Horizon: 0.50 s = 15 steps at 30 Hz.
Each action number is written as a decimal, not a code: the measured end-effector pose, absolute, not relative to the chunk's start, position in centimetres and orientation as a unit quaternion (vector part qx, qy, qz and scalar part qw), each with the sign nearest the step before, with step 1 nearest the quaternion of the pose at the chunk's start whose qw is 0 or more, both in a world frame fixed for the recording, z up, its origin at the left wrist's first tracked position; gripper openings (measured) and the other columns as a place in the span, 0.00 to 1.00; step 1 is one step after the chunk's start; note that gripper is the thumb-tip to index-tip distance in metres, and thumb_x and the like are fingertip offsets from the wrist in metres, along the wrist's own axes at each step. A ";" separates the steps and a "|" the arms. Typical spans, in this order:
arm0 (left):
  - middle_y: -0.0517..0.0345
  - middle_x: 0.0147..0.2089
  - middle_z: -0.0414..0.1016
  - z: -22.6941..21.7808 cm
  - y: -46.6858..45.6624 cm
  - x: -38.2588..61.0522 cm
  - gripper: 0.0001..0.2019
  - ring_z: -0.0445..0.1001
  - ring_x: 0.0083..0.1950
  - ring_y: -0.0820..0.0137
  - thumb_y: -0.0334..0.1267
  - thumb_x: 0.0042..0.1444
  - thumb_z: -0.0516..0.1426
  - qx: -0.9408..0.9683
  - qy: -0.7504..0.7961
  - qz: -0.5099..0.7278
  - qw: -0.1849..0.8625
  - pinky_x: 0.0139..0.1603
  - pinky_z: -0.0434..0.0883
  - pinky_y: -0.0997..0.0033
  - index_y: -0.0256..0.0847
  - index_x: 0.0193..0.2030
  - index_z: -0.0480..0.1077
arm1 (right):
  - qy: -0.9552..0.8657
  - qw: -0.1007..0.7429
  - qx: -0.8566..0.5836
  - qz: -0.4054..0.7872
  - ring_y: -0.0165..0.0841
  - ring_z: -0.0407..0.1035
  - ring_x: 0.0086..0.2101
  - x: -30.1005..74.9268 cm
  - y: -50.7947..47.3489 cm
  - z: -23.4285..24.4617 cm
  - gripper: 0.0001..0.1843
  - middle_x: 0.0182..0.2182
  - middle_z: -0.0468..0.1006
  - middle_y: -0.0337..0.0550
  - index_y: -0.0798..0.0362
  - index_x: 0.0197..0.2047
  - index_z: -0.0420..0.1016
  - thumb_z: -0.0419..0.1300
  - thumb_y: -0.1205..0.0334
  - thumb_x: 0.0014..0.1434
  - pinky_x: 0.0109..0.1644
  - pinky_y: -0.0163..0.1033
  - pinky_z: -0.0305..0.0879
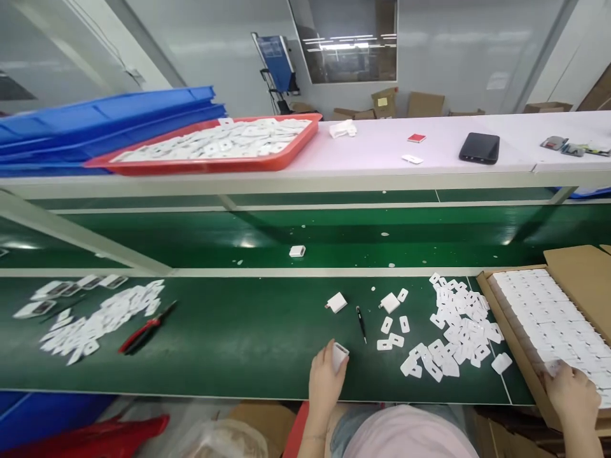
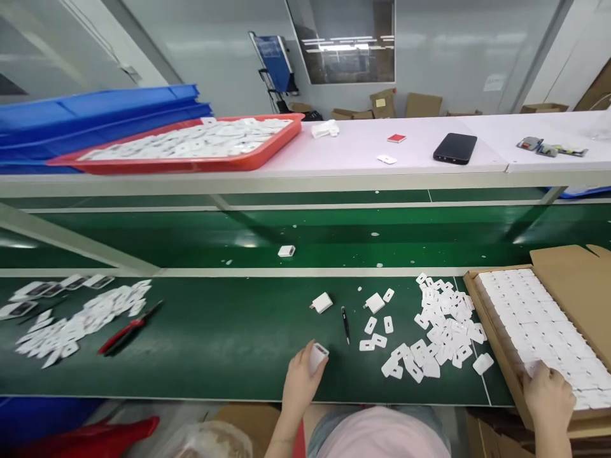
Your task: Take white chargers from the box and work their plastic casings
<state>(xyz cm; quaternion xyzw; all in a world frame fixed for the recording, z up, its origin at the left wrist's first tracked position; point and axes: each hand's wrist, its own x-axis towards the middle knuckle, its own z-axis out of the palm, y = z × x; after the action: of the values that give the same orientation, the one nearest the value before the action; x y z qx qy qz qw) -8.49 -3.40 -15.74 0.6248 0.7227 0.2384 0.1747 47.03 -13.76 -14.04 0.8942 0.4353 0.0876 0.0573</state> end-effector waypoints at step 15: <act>0.32 0.59 0.74 -16.0 0.8 -11.1 0.25 0.75 0.58 0.46 0.45 0.68 0.42 0.722 0.681 0.113 0.037 0.55 0.72 0.49 0.31 0.54 0.75 | 0.426 0.077 0.900 -0.051 0.44 0.63 0.61 45.0 -15.0 -11.0 0.16 0.55 0.77 0.51 0.51 0.51 0.74 0.52 0.69 0.63 0.57 0.50 0.59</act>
<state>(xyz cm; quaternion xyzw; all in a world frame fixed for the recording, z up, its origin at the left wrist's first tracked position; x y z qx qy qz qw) -11.09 0.77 -16.01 0.7223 0.6813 0.1133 0.0367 45.03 -15.04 -10.99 0.9001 0.4260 -0.0509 0.0766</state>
